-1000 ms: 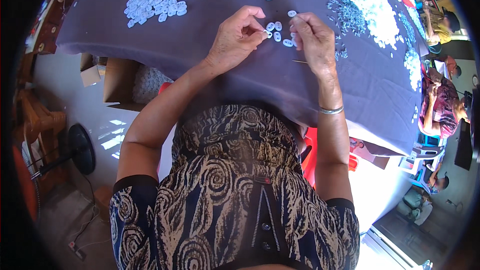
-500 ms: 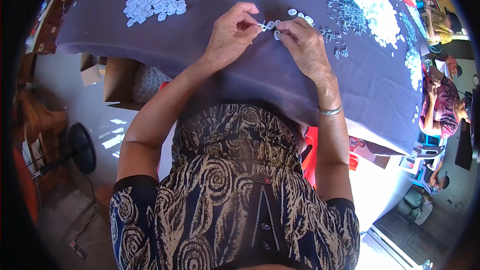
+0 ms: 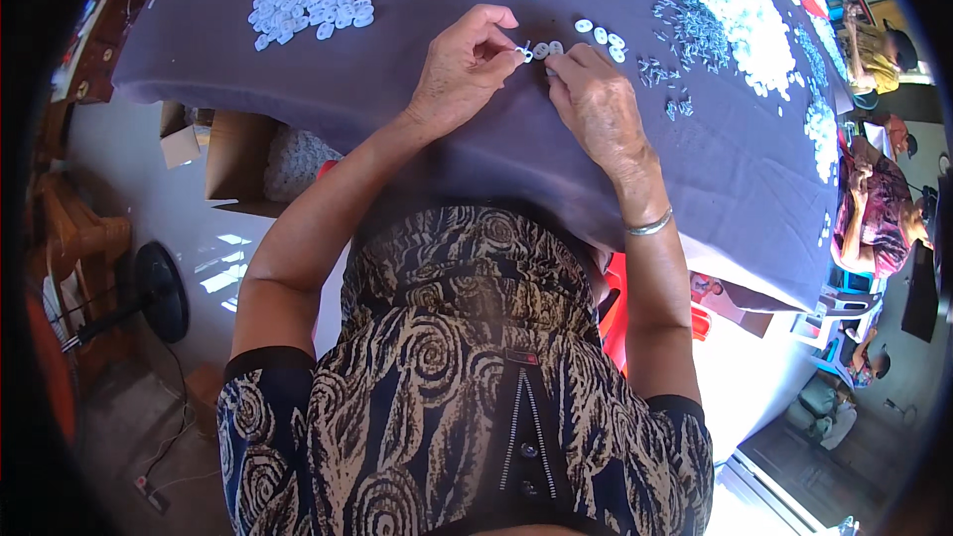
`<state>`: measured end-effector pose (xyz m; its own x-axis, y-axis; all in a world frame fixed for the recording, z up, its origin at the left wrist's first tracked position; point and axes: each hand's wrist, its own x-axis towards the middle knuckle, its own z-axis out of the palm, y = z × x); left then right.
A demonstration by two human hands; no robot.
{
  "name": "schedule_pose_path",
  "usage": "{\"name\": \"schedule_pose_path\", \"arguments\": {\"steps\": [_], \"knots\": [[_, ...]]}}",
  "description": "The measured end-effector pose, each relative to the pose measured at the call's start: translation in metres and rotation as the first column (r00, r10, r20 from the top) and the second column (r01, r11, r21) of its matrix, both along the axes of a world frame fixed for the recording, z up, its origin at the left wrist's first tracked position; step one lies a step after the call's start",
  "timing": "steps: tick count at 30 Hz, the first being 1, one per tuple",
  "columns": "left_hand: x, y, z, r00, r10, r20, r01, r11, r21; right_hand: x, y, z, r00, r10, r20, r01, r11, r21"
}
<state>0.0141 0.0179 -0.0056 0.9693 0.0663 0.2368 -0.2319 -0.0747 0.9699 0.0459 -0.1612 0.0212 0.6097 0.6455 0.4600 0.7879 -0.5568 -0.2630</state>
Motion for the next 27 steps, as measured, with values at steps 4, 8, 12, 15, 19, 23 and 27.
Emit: {"name": "schedule_pose_path", "arguments": {"steps": [4,8,12,15,19,23,27], "knots": [[-0.001,-0.001,0.001,1.0,-0.002,-0.008,0.001,1.0,-0.026,-0.004,0.0,0.001,0.996,-0.034,0.078,0.04,0.996,-0.075],[-0.001,-0.001,0.001,1.0,0.008,0.014,-0.008,1.0,-0.002,-0.002,-0.001,-0.007,0.992,-0.092,0.085,0.093,0.996,-0.014],[-0.002,-0.003,0.0,0.999,-0.04,0.013,0.041,0.999,-0.009,0.004,-0.005,-0.008,0.972,-0.129,-0.195,0.168,0.965,0.201],[-0.005,-0.008,0.004,0.994,-0.108,-0.008,0.108,0.994,-0.032,0.004,-0.004,-0.001,0.861,0.022,-0.508,0.248,0.854,0.457],[-0.008,-0.008,0.007,0.984,-0.174,-0.039,0.174,0.985,0.001,0.005,-0.004,0.005,0.686,0.232,-0.69,0.337,0.74,0.583],[-0.006,-0.008,0.004,0.979,-0.204,-0.032,0.204,0.979,0.006,0.006,-0.007,0.001,0.664,0.23,-0.711,0.339,0.755,0.561],[-0.007,-0.007,0.004,0.979,-0.201,-0.016,0.201,0.979,0.019,0.006,-0.006,0.0,0.664,0.233,-0.71,0.318,0.772,0.551]]}}
